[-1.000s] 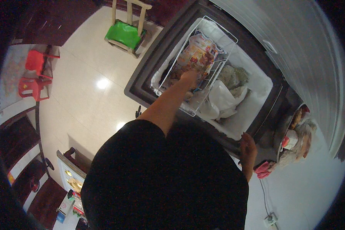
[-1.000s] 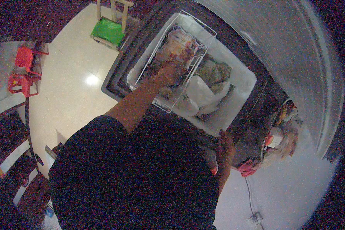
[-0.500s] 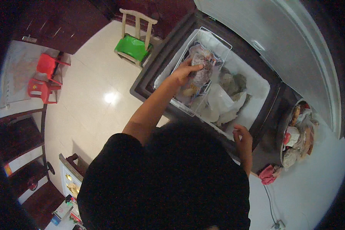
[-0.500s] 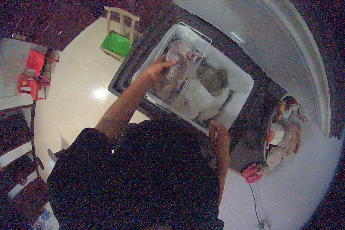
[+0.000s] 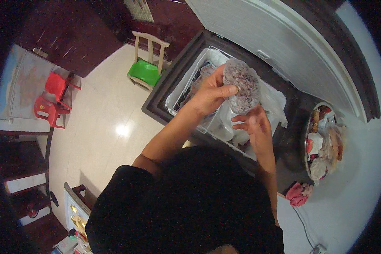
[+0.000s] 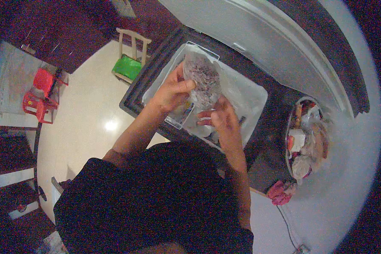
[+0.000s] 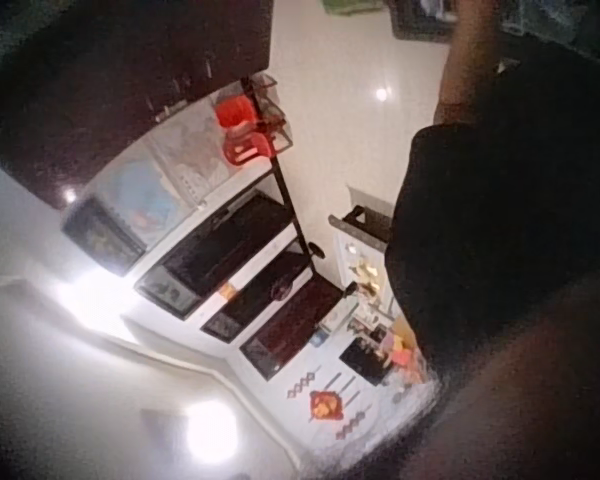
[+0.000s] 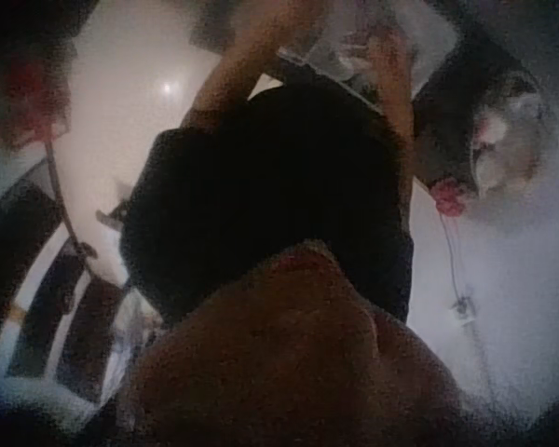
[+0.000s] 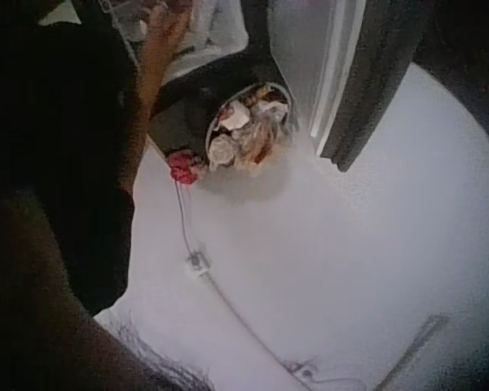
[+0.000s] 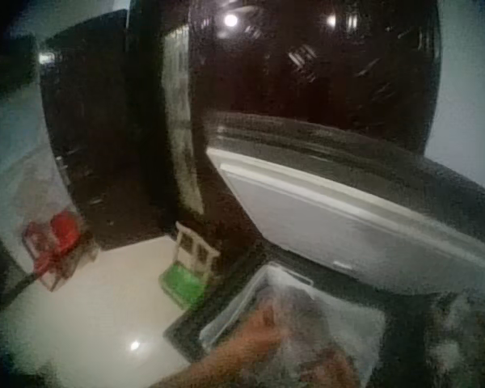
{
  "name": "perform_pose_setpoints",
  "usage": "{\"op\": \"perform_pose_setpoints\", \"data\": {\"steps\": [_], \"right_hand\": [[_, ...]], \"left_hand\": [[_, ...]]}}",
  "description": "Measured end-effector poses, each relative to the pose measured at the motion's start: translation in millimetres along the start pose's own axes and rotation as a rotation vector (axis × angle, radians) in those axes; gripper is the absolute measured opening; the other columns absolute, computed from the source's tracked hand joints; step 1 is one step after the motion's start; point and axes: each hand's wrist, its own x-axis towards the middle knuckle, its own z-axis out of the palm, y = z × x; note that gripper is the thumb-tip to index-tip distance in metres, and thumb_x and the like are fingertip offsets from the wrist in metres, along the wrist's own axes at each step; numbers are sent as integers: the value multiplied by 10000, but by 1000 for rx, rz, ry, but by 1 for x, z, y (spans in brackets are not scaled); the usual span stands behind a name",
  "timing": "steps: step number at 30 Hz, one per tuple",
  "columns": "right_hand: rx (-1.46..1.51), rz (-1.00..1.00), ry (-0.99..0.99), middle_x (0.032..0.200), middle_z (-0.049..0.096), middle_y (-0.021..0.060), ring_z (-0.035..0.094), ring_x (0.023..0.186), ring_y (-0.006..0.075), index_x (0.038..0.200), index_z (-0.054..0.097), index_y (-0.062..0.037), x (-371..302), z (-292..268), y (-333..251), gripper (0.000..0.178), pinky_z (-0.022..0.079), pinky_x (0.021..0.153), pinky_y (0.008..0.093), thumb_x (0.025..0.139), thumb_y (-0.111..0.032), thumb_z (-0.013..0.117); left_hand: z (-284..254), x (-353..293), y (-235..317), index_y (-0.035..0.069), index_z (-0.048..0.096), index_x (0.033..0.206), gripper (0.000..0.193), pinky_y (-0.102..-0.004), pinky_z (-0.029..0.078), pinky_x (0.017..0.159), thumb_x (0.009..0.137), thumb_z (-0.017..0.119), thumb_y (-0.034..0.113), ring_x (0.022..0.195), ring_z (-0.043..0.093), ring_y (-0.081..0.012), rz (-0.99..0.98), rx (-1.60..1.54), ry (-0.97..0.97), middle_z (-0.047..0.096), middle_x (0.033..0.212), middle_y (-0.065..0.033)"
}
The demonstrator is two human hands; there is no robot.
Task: The person sorts through various frozen items in a chest freezer, picking up bags of food and individual items by hand and moving them between the freezer's basket and the bottom compartment or placing them into a separate bowl.
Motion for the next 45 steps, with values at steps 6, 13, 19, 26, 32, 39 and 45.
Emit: {"op": "perform_pose_setpoints", "data": {"steps": [6, 13, 19, 26, 32, 39, 45], "right_hand": [[45, 16, 27, 1057, 551, 139, 597, 827, 231, 1212, 383, -6, -14, -7, -6, 424, 500, 707, 367, 902, -278, 479], [20, -14, 94, 989, 589, 162, 584, 731, 192, 1120, 464, 26, -23, -12, -18, 402, 488, 648, 340, 924, -322, 420], [-15, -22, 135, 998, 591, 148, 581, 706, 192, 1107, 476, 16, -26, -16, -18, 409, 488, 627, 336, 930, -344, 398], [388, 25, -39, 1134, 545, 126, 573, 976, 276, 1195, 437, -55, -18, -26, -11, 432, 489, 789, 413, 938, -387, 335], [-918, -66, 166, 1301, 414, 116, 425, 1177, 269, 1291, 358, -79, -14, -22, -22, 458, 429, 886, 475, 901, -314, 409], [551, -184, 98, 1355, 342, 118, 351, 1234, 325, 1332, 295, -68, -18, -32, -27, 640, 376, 938, 518, 744, -125, 542], [-185, -211, 204, 1380, 299, 122, 317, 1260, 321, 1391, 181, -70, -15, -20, -40, 775, 296, 1005, 509, 704, -16, 536]], "left_hand": [[27, -3, -11, 40, 390, 1235, 579, -326, 400, 911, 742, 688, 96, 1010, 520, -161, -4, 227, 25, 549, 1084, -60], [39, -8, -11, 28, 384, 1234, 536, -325, 397, 893, 785, 647, 155, 1029, 502, -169, -54, 278, 14, 533, 1100, -71], [39, -9, -13, 30, 392, 1229, 550, -334, 376, 918, 759, 660, 126, 1053, 487, -183, -28, 242, 35, 517, 1124, -77], [52, -12, -3, 39, 417, 1201, 560, -374, 355, 954, 698, 663, 65, 1126, 447, -247, 470, 858, -111, 476, 1182, -124], [49, -21, -6, 84, 484, 1167, 603, -452, 318, 995, 583, 623, 25, 1170, 416, -333, 603, 1410, -295, 458, 1233, -129], [51, -31, 11, 63, 450, 1220, 575, -394, 323, 986, 665, 595, 23, 1147, 436, -304, 449, 1340, -234, 449, 1242, -130], [46, -35, -6, 34, 325, 1300, 582, -355, 331, 974, 805, 611, 143, 1152, 419, -205, -68, 583, -73, 432, 1248, -103]]}}
